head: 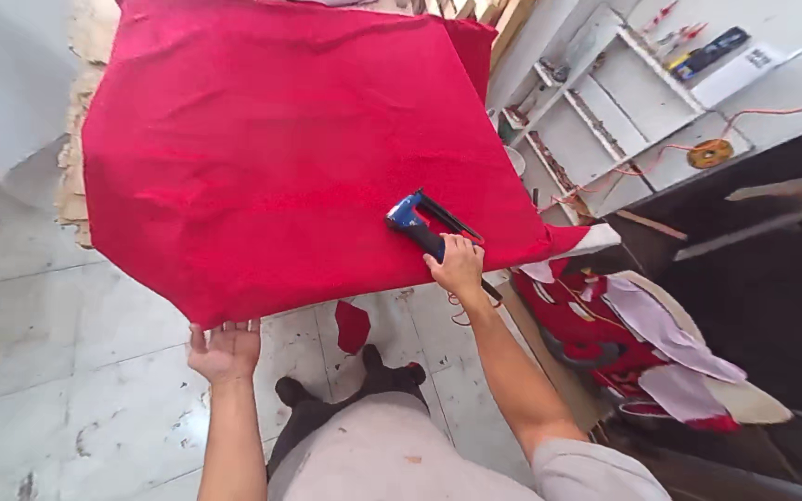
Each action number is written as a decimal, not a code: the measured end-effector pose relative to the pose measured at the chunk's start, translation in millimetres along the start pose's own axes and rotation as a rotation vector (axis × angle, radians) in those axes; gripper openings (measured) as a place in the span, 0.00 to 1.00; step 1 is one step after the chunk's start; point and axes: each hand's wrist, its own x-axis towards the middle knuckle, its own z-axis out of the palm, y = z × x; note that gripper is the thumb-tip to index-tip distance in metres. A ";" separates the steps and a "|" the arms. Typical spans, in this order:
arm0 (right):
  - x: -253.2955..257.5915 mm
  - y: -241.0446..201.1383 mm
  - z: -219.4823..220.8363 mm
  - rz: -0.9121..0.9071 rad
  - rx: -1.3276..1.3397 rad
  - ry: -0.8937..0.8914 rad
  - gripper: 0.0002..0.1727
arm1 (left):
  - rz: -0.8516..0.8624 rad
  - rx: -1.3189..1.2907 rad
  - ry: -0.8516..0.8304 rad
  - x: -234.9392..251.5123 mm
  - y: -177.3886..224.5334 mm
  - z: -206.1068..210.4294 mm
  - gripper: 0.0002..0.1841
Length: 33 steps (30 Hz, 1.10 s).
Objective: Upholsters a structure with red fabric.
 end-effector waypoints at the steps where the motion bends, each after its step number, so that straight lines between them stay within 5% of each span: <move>1: 1.4 5.4 2.4 -0.030 -0.001 0.006 0.37 | 0.001 0.037 0.002 -11.0 -8.6 7.7 0.27; 6: 7.4 27.5 -0.9 -0.121 0.042 0.050 0.30 | -0.028 0.304 0.091 -30.3 -37.2 36.8 0.17; 14: 119.5 68.7 -26.8 -0.274 -0.014 0.024 0.31 | -0.024 0.274 0.195 -30.1 -47.2 36.9 0.17; 17: 105.4 71.4 -23.1 -0.226 0.062 0.035 0.29 | -0.010 0.249 0.191 -32.9 -46.8 38.6 0.15; 19: 47.7 72.8 -23.3 -0.063 0.263 0.213 0.23 | -0.010 0.218 0.161 -35.1 -46.4 41.2 0.15; 22: -34.0 83.0 4.6 0.443 0.775 0.448 0.21 | -0.025 0.190 0.098 -38.2 -49.4 38.2 0.18; 25: -44.2 98.2 27.8 0.908 1.466 0.343 0.29 | -0.052 0.253 0.098 -38.6 -47.6 38.4 0.16; 28: -29.0 112.1 24.8 1.065 1.780 0.267 0.28 | -0.056 0.313 0.117 -35.2 -44.5 39.9 0.13; 33: -28.4 119.2 17.9 1.080 1.927 0.367 0.21 | -0.055 0.335 0.117 -35.8 -40.7 40.6 0.12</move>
